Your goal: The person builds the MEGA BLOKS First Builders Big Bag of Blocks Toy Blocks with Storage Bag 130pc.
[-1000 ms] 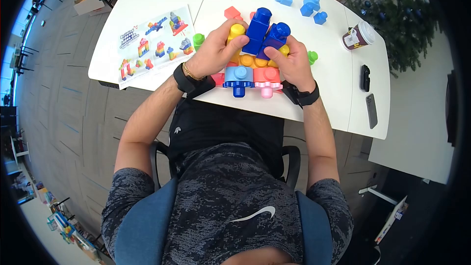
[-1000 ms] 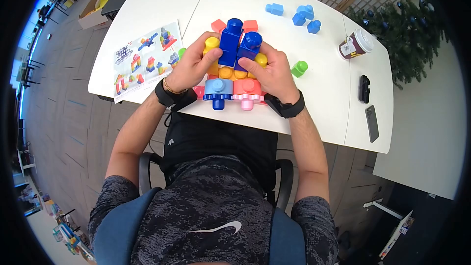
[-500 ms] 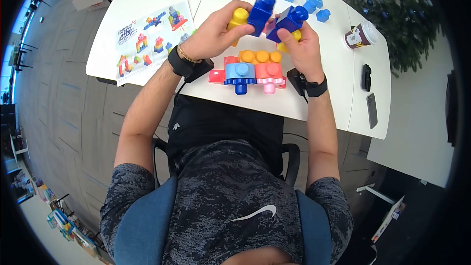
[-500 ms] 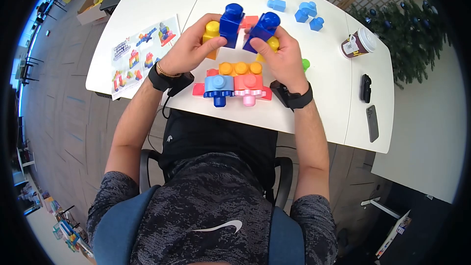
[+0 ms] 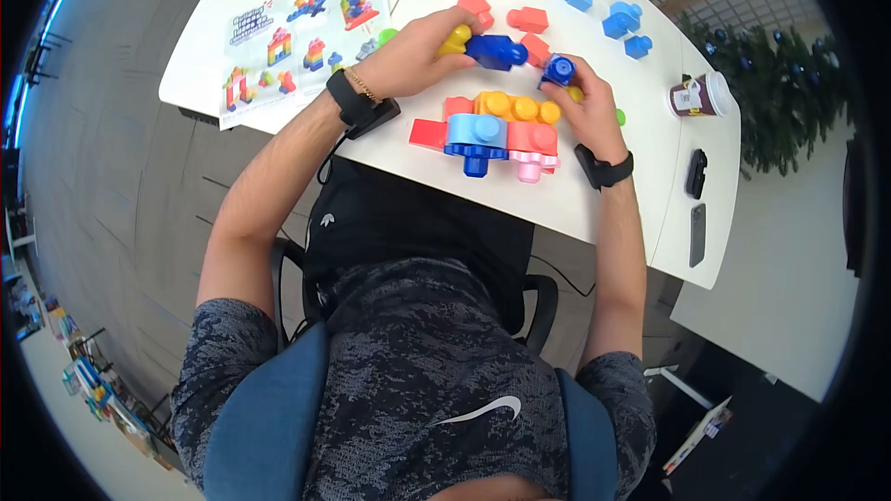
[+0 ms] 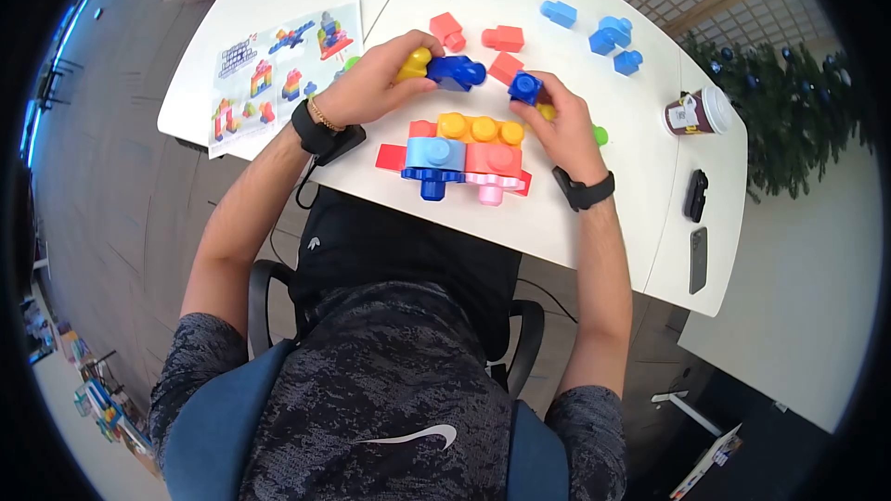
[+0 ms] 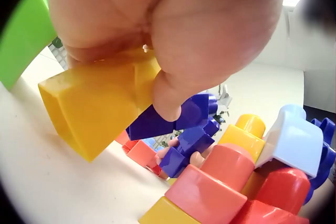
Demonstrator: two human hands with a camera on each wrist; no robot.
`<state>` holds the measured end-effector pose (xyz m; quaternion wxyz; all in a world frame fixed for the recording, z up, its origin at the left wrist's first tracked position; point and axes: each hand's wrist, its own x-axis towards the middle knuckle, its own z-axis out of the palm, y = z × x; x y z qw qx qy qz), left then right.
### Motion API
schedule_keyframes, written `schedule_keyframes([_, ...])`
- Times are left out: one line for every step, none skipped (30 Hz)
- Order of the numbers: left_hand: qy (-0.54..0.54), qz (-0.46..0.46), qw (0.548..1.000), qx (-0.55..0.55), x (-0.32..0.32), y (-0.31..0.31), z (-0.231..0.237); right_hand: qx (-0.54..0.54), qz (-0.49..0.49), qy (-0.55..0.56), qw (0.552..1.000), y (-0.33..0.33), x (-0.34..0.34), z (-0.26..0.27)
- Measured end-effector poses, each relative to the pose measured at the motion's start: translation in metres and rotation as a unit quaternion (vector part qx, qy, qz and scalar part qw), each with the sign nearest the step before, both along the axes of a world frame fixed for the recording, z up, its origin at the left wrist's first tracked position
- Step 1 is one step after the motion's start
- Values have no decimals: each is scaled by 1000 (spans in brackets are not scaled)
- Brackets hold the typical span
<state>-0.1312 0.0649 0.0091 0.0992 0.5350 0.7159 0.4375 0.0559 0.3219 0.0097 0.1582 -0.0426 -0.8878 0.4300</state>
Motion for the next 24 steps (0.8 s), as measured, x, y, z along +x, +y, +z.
schedule_keyframes([10,-12,1000,-1,-1,-1,0,18,-10,-30,999,-2,2,6])
schedule_keyframes([5,-3,1000,-1,-1,0,-2,18,0,-35,999,-1,3,5])
schedule_keyframes([25,-5,1000,9,-1,0,-4,17,-1,-37,999,1,4,2])
schedule_keyframes([48,-6,999,18,-1,1,-4,17,-1,-38,999,3,4,1])
schedule_keyframes([55,8,998,9,1,0,-4,6,-3,-38,999,3,4,1])
schedule_keyframes([49,19,999,9,2,0,-4,7,8,-45,999,2,6,1])
schedule_keyframes([41,19,999,10,2,0,-4,49,-3,-18,999,-1,8,6])
schedule_keyframes([33,18,999,11,1,-2,-4,91,-14,11,996,-5,10,12])
schedule_keyframes([61,23,998,28,1,-4,-4,93,-6,5,996,-11,13,21])
schedule_keyframes([54,30,998,29,2,-8,-4,128,-33,18,991,-18,18,32])
schedule_keyframes([94,39,994,41,4,-11,-1,163,-60,33,984,-22,22,41])
schedule_keyframes([135,48,988,52,7,-14,2,165,-54,28,984,-22,28,46])
schedule_keyframes([147,45,985,80,8,-19,5,103,-35,1,994,-20,34,51])
schedule_keyframes([144,48,985,80,12,-27,12,40,-17,-27,999,-18,38,55])
schedule_keyframes([97,15,994,53,16,-36,20,31,24,-40,998,-17,40,58])
schedule_keyframes([51,-20,998,26,22,-43,25,32,21,-41,998,-21,37,62])
schedule_keyframes([22,-26,999,34,31,-48,24,53,56,-63,995,-29,34,68])
schedule_keyframes([20,-29,999,36,41,-51,24,74,91,-86,989,-32,32,71])
schedule_keyframes([16,-37,999,27,51,-52,23,58,106,-101,987,-29,31,68])
schedule_keyframes([15,-45,999,18,60,-52,23,63,104,-103,987,-28,31,67])
schedule_keyframes([4,-55,998,12,66,-52,23,40,100,-122,987,-28,31,66])
schedule_keyframes([3,-55,998,17,72,-52,23,18,98,-142,985,-28,31,65])
schedule_keyframes([-4,-44,999,5,78,-53,22,21,101,-137,985,-28,32,64])
schedule_keyframes([-8,-34,999,-8,80,-53,20,23,101,-137,985,-28,32,62])
